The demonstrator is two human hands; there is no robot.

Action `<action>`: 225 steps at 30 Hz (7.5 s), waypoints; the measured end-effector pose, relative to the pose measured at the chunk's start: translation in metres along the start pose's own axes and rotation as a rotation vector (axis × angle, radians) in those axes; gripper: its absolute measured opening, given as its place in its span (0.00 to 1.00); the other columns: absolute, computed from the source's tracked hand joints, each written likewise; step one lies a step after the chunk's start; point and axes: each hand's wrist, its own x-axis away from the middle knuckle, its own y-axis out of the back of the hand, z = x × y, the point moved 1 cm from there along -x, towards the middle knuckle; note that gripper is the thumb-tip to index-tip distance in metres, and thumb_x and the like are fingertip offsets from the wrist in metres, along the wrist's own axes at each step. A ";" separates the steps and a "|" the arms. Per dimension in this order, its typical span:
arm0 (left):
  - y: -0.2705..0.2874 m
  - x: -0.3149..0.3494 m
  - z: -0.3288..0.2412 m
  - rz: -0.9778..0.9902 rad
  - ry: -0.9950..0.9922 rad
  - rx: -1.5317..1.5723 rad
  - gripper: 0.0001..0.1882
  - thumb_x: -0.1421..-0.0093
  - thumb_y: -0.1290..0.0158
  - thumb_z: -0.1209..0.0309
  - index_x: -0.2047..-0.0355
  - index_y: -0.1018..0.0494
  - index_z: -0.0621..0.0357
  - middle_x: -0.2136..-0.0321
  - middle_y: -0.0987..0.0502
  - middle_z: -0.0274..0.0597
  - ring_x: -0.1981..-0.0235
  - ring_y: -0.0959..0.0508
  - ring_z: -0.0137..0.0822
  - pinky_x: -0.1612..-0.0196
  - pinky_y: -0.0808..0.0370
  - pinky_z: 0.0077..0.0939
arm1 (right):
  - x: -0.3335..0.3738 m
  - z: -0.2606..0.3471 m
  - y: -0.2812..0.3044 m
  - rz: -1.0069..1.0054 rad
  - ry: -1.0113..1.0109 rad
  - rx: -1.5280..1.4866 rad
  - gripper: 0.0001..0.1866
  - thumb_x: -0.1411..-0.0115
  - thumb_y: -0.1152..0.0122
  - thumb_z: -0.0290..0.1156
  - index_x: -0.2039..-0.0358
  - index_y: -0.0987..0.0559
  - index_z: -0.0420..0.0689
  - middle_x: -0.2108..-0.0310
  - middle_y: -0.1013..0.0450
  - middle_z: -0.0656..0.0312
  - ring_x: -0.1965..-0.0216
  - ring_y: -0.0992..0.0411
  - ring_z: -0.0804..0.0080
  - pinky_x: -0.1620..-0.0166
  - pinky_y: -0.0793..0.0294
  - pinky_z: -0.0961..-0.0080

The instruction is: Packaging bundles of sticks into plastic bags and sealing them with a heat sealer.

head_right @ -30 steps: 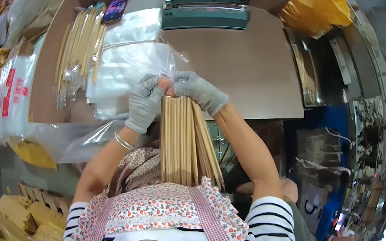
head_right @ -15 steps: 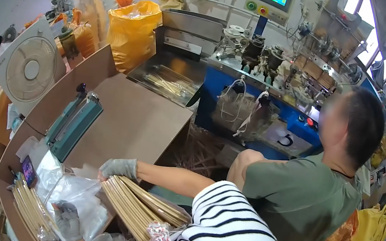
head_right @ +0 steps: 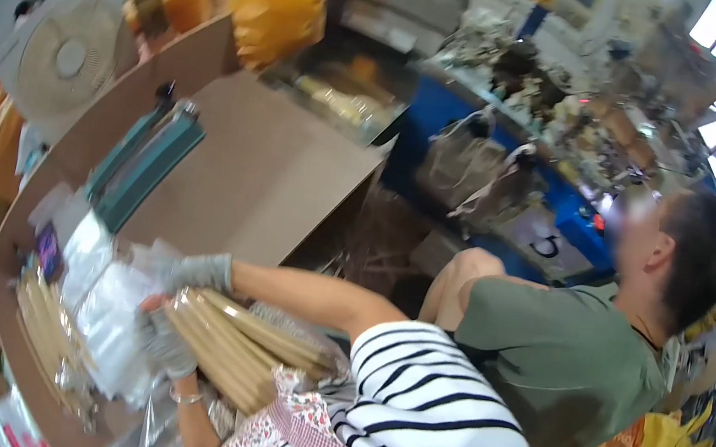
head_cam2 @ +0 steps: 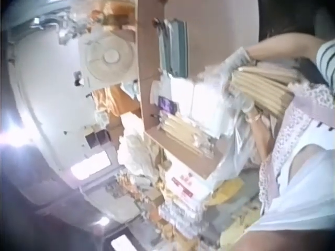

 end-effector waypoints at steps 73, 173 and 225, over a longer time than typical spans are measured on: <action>-0.024 -0.064 0.079 0.235 -0.119 -0.621 0.16 0.37 0.54 0.64 0.66 0.25 0.67 0.70 0.22 0.42 0.70 0.25 0.32 0.63 0.29 0.26 | 0.094 0.231 0.483 -1.134 -0.770 1.631 0.43 0.65 0.32 0.55 0.56 0.29 0.33 0.55 0.30 0.40 0.52 0.31 0.50 0.50 0.33 0.65; 0.022 -0.175 -0.230 0.162 -0.566 -0.804 0.08 0.45 0.49 0.70 0.76 0.30 0.61 0.86 0.29 0.44 0.84 0.31 0.31 0.75 0.32 0.25 | -0.019 0.276 -0.061 0.353 0.947 1.948 0.12 0.43 0.46 0.19 0.58 0.29 0.44 0.73 0.30 0.64 0.73 0.31 0.72 0.68 0.30 0.80; -0.084 -0.155 0.028 0.272 0.655 0.374 0.22 0.55 0.36 0.72 0.59 0.29 0.60 0.66 0.24 0.36 0.67 0.24 0.30 0.62 0.25 0.24 | -0.187 0.183 0.217 -0.653 0.220 0.679 0.22 0.47 0.37 0.51 0.67 0.21 0.42 0.70 0.26 0.67 0.67 0.31 0.81 0.62 0.33 0.84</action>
